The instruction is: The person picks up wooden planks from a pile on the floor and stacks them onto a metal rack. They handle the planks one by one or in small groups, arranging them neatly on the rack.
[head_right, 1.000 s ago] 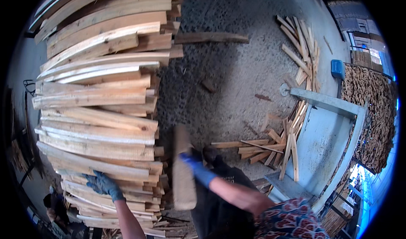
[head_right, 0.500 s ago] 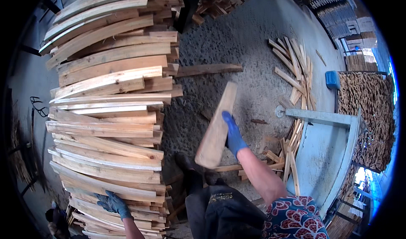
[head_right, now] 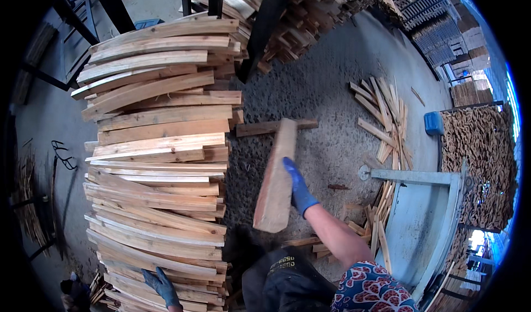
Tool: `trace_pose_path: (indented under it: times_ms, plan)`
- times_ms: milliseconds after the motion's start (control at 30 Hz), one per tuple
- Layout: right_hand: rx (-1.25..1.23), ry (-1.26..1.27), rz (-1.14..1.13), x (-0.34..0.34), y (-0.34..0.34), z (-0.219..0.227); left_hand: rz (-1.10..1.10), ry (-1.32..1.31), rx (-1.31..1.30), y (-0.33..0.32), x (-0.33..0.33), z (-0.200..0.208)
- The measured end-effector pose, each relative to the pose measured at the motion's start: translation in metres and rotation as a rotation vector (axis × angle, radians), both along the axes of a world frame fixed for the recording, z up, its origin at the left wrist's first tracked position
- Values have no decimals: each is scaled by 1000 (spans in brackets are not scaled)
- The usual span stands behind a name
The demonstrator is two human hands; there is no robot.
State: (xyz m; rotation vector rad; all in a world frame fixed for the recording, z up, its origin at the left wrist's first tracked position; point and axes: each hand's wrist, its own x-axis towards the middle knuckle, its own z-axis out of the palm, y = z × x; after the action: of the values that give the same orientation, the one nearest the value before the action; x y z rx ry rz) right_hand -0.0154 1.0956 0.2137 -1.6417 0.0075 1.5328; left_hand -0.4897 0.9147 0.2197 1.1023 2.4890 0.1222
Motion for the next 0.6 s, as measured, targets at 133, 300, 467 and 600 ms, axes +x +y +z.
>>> trace_pose_path:
  times_ms: [133, 300, 467, 600]
  plan:
    - [104, 39, -67, 19, 52, 15, 160, -22, 72, -8, 14, 0]
    - [287, -179, 208, -32, 142, -7, 109, -41, 90, -19, 25, -22]
    - [84, 85, 293, -7, 156, 31, 304, -208, -130, 29, 62, 37]
    - [-3, 55, 128, 58, 141, 37, 243, -156, -233, 14, 79, 19]
